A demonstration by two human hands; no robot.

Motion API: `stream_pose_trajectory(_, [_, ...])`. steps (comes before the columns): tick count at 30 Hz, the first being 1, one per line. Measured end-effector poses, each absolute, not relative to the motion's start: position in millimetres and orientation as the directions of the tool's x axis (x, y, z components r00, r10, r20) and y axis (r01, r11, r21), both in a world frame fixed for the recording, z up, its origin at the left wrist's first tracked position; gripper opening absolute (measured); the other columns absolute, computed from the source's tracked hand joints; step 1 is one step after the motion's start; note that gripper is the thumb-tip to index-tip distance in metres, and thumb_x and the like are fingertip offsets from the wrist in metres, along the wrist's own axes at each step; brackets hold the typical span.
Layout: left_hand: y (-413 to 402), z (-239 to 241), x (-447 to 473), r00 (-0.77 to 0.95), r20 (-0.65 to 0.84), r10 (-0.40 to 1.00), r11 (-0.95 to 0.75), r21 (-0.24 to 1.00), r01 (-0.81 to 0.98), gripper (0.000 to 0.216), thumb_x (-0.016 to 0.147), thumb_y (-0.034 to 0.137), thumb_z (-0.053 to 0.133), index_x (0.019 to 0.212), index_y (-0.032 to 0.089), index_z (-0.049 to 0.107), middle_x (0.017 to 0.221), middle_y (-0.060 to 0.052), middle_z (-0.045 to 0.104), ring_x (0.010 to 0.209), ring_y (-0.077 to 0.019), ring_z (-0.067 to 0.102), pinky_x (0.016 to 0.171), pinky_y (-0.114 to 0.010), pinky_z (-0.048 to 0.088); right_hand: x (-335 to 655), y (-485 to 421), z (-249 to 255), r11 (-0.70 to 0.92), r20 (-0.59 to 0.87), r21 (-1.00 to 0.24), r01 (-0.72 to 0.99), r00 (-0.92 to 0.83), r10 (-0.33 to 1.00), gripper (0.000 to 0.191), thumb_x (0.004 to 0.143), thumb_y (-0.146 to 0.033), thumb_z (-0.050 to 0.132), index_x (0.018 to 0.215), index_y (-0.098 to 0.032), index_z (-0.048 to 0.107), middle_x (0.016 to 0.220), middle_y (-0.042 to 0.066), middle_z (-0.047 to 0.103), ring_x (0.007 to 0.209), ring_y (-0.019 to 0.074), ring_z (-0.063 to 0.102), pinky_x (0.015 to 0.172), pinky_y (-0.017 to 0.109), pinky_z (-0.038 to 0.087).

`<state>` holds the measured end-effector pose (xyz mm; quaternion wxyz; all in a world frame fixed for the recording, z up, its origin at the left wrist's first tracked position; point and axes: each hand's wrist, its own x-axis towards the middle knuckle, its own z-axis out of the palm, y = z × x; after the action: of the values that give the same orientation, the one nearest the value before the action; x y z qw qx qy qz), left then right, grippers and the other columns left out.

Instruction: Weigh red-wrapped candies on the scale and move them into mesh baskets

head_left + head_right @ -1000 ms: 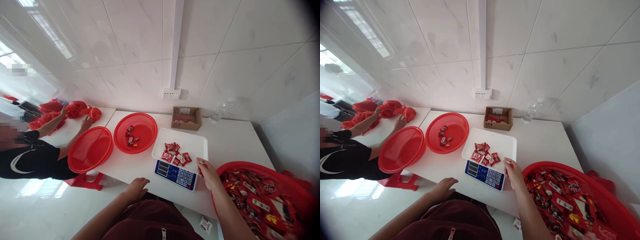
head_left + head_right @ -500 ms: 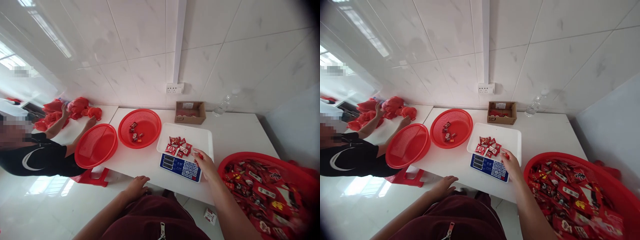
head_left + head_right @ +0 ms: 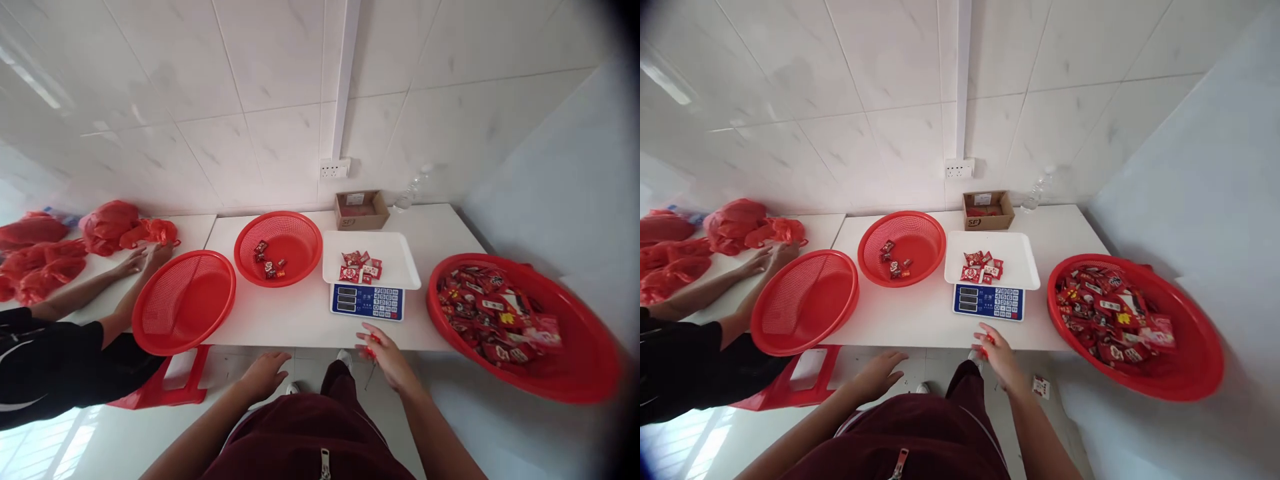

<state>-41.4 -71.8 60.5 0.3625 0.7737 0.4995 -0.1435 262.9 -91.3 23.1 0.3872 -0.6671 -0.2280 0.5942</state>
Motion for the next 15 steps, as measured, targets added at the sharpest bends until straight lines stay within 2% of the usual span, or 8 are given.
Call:
stream_pose_trajectory(4, [-85.3, 49.4, -67.7, 0.510, -0.601, 0.616, -0.272, 0.445, 0.853, 0.044, 0.084, 0.024, 0.047, 0.128, 0.024, 0.050, 0.132, -0.006, 0.055, 0.121, -0.0230, 0.050, 0.104, -0.038, 0.036, 219.4, -125.7, 16.4, -0.642, -0.643, -0.764, -0.060, 0.158, 0.750, 0.043, 0.083, -0.037, 0.046, 0.125, -0.027, 0.051, 0.112, 0.007, 0.065, 0.078, 0.0149, 0.068, 0.068, 0.029, 0.057])
stream_pose_trajectory(9, [-90.5, 40.5, -86.0, 0.567, -0.592, 0.573, -0.340, 0.458, 0.821, 0.044, 0.083, 0.023, 0.048, 0.128, 0.022, 0.051, 0.131, -0.009, 0.056, 0.120, -0.0245, 0.051, 0.102, -0.038, 0.038, 198.3, -164.1, 4.5, -0.678, -0.678, -0.729, -0.094, 0.234, 0.697, 0.046, 0.079, -0.038, 0.053, 0.123, -0.025, 0.054, 0.107, 0.008, 0.066, 0.072, 0.0146, 0.067, 0.064, 0.029, 0.055])
stream_pose_trajectory(13, [-87.2, 33.4, -90.7, 0.589, -0.532, 0.608, -0.369, 0.467, 0.804, 0.042, 0.084, 0.023, 0.048, 0.126, 0.023, 0.052, 0.130, -0.007, 0.056, 0.119, -0.0231, 0.051, 0.103, -0.038, 0.038, 196.6, -181.6, 1.1, -0.682, -0.677, -0.728, -0.071, 0.236, 0.697, 0.046, 0.073, -0.042, 0.058, 0.116, -0.024, 0.059, 0.103, 0.008, 0.067, 0.074, 0.0164, 0.067, 0.065, 0.029, 0.054])
stream_pose_trajectory(15, [-81.2, 30.5, -91.6, 0.571, -0.467, 0.675, -0.373, 0.452, 0.810, 0.043, 0.084, 0.020, 0.048, 0.127, 0.023, 0.050, 0.135, -0.008, 0.051, 0.126, -0.0231, 0.045, 0.107, -0.039, 0.034, 197.8, -183.8, 0.3, -0.690, -0.681, -0.721, -0.058, 0.239, 0.692, 0.046, 0.072, -0.044, 0.058, 0.114, -0.024, 0.060, 0.102, 0.008, 0.068, 0.075, 0.0169, 0.067, 0.066, 0.029, 0.053])
